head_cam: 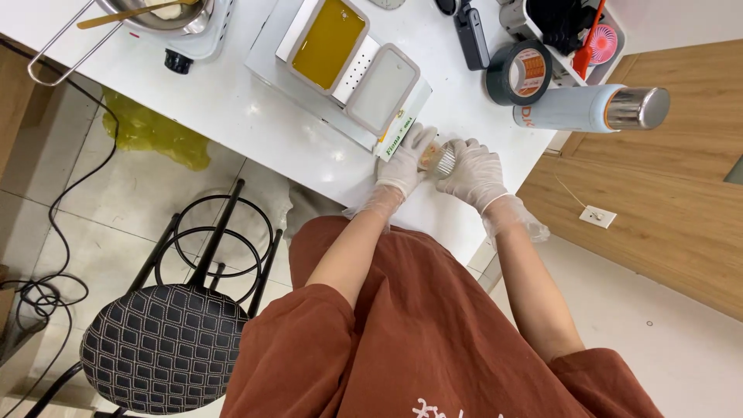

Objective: The person decorates small candle cups at a craft worktable. They use a small brush to place dried flower pieces inside ribbed cups, use a heat gun on the cups, and handle finished flower-shaped candles, arranging decorated cups on the table.

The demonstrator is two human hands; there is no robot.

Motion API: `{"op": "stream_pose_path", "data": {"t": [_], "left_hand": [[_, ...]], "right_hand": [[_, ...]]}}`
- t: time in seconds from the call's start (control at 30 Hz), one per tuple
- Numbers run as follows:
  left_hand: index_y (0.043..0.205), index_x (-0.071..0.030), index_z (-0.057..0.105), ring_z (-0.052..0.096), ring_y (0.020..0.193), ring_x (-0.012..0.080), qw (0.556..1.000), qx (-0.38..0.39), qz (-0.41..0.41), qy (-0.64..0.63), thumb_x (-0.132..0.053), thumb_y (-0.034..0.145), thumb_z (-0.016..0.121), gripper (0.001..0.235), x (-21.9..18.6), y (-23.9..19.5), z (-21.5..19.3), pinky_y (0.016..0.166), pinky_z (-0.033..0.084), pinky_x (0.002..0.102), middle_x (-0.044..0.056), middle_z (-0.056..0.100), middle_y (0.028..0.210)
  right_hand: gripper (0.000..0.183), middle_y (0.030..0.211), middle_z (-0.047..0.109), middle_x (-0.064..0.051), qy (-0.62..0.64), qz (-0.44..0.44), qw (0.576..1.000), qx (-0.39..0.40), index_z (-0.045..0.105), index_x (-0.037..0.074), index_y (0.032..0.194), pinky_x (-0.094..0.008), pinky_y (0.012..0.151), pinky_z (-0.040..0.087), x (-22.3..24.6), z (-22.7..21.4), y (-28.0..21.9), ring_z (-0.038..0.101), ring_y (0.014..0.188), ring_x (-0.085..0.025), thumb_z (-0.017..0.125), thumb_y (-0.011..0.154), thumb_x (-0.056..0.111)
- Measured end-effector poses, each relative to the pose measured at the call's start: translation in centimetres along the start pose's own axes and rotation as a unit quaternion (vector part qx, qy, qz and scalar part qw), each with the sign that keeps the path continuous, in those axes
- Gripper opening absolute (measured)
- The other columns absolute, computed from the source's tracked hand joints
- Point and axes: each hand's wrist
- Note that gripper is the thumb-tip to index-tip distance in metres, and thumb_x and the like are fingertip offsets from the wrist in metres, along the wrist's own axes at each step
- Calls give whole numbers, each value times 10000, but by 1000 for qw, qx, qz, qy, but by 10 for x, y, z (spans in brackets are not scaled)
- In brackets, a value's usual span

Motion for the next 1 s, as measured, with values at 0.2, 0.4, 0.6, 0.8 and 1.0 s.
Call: {"op": "stream_pose_path", "data": {"t": [0.2, 0.4, 0.6, 0.8, 1.0], "left_hand": [[1587, -336, 253, 305, 1485, 254, 999, 27, -28, -35, -416, 758, 838, 1018, -1, -1, -1, 1223, 285, 482, 0, 289, 1621], [1570, -365, 260, 277, 1499, 256, 998, 44, -35, -17, -385, 765, 836, 990, -3, -1, -6, 1207, 261, 539, -14, 273, 1625], [1583, -353, 242, 253, 1517, 254, 997, 53, -33, -38, -374, 775, 828, 999, -2, -1, -4, 1233, 228, 534, 12, 249, 1639], [1570, -353, 259, 239, 1524, 266, 997, 51, -31, -55, -381, 787, 824, 966, -3, 2, -2, 1239, 230, 507, 25, 231, 1657], [1580, -342, 262, 246, 1527, 269, 998, 41, -24, -40, -375, 777, 833, 985, -1, 3, 2, 1238, 235, 509, 8, 250, 1655]], "right_hand": [[796, 1166, 649, -162, -54, 13, 998, 7, 606, 139, 1315, -439, 896, 526, 10, -11, 1, 658, 1040, -341, 852, 613, 422], [797, 1175, 641, -171, -63, 3, 998, 7, 603, 122, 1305, -432, 890, 529, 7, -6, 3, 656, 1033, -350, 849, 612, 429], [830, 1188, 636, -183, -63, 13, 998, 24, 587, 112, 1333, -421, 887, 534, 11, -12, 3, 654, 1037, -344, 842, 606, 421], [810, 1191, 633, -170, -72, 12, 997, 16, 602, 117, 1318, -426, 911, 512, 15, -14, 6, 630, 1077, -339, 848, 621, 449], [736, 1173, 641, -137, -123, 4, 992, 43, 624, 127, 1262, -421, 889, 526, 19, -20, 9, 640, 1072, -321, 844, 623, 418]]}}
Point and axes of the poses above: each hand's wrist, its own y-axis towards the middle knuckle, its own z-axis out of the palm, x = y × z
